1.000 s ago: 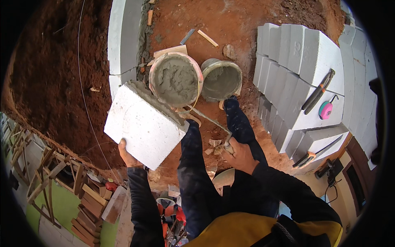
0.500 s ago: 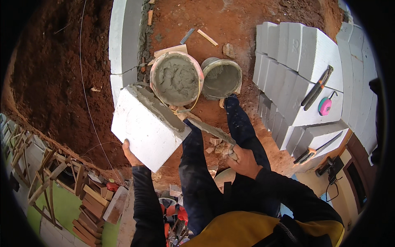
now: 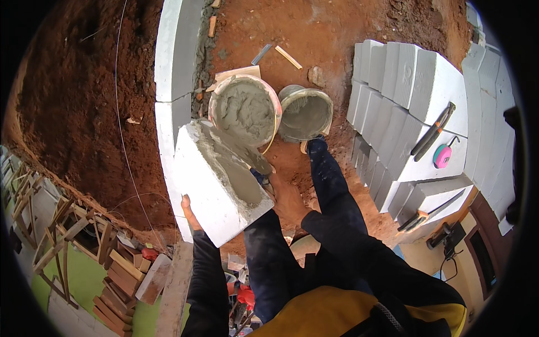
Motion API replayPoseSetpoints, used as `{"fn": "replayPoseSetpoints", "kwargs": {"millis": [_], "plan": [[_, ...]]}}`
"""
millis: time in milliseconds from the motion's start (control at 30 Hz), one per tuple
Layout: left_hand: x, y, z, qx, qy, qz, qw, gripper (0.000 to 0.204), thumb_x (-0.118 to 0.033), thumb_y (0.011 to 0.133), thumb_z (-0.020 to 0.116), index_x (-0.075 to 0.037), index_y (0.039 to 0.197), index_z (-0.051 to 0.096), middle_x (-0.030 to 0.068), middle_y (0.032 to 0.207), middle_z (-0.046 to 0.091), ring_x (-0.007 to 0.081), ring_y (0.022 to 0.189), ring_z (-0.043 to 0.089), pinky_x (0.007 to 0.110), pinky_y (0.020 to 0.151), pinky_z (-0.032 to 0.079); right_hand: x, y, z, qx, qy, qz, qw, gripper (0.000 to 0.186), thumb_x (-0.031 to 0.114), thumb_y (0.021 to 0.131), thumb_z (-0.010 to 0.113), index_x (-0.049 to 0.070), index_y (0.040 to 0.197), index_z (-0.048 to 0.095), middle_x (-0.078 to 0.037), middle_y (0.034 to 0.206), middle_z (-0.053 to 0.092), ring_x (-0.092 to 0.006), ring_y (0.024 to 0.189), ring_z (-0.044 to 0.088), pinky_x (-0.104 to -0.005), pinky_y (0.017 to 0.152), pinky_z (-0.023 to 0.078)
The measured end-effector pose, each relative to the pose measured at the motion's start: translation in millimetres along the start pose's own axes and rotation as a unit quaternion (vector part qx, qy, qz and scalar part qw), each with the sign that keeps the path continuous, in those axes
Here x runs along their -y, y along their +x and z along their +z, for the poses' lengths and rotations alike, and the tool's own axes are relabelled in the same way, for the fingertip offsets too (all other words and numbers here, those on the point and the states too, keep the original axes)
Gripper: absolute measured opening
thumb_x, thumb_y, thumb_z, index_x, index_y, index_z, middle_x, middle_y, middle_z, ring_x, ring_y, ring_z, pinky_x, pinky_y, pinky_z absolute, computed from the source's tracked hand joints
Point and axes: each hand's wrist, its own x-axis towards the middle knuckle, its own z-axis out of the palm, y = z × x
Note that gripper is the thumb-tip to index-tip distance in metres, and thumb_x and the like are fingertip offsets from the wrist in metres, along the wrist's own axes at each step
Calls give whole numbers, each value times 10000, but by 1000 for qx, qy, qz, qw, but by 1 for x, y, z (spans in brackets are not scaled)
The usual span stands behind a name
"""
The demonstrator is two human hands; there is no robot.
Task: The person installs white rectangular tiles along a curved trench. They apply cement with a trowel, place tiles, and tap them into position with a hammer. The person also retrieves nails from a bucket and uses them to secure a wooden plank.
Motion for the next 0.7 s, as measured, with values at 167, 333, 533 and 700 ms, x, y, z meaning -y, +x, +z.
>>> {"fn": "replayPoseSetpoints", "kwargs": {"millis": [167,333,533,700], "plan": [[6,-4,-15,-40,-18,-6,999,986,-683,901,663,-45,1607,403,217,1498,557,363,1322,594,493,1062,525,-34,-42,-11,92,-17,124,988,370,264,1010,682,9,1235,537,-292,1004,683,-514,908,682,-591,785,531],[0,-10,-52,-50,-16,22,998,1053,-696,861,691,-26,1612,379,229,1480,558,372,1295,609,508,1026,540,-58,92,-5,13,-114,98,989,375,386,1093,547,22,1181,538,-346,1040,700,-550,973,683,-600,840,532],[0,-22,-101,-106,-14,28,994,1046,-582,824,753,-23,1621,371,232,1473,564,405,1320,603,530,1038,549,-69,246,59,131,-244,115,954,576,408,1079,551,-102,1345,558,-358,1147,718,-483,1099,711,-552,931,563],[8,-24,-120,-108,-58,19,992,1044,-585,830,748,-23,1624,368,230,1481,562,405,1319,603,523,1044,544,-65,201,55,242,-39,257,935,678,517,1069,568,-71,1407,552,-229,953,724,-333,765,736,-491,664,594]]}}
